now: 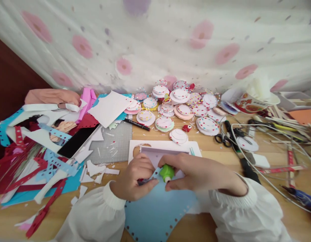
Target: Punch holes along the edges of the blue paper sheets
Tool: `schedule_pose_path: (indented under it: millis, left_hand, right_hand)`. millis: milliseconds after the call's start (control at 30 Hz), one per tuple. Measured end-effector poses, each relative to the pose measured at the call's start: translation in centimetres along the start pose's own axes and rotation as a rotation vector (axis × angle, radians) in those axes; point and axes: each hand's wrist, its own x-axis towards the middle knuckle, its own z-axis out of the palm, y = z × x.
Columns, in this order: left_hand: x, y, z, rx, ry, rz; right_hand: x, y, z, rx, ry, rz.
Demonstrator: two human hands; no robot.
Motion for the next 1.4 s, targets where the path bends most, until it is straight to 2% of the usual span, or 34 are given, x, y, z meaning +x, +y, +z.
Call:
schedule_pose_path:
  millis: [233,633,867,1067,1233,1400]
  left_hand:
    - [0.3,-0.1,0.1,-0.015,0.011,0.033]
    - [0.3,0.1,-0.1,-0.063,0.048,0.040]
    - [0.4,0.2,0.0,-0.049,0.048,0.057]
    - [0.2,0.0,0.1,-0.058,0.048,0.055]
    - [0.2,-0.1,0.0,-0.058,0.037,0.053]
    - [0.3,-0.1,0.0,-0.026,0.055,0.051]
  right_hand:
    - [0.1,-1.2,-0.8,0.008,-0.099,-0.014]
    - [0.0,-1.2,-0.6,-0.031,-0.025,-0.031]
    - [0.2,-1.3,-0.6,0.040,-0.004,-0.005]
    - [0.1,-1.1,-1.0,0.133,-0.070,0.005]
    - [-0.2,-1.2,-1.1,0.166,-0.066,-0.004]
    - [0.1,-0.9,-0.5,0.186,-0.011,0.116]
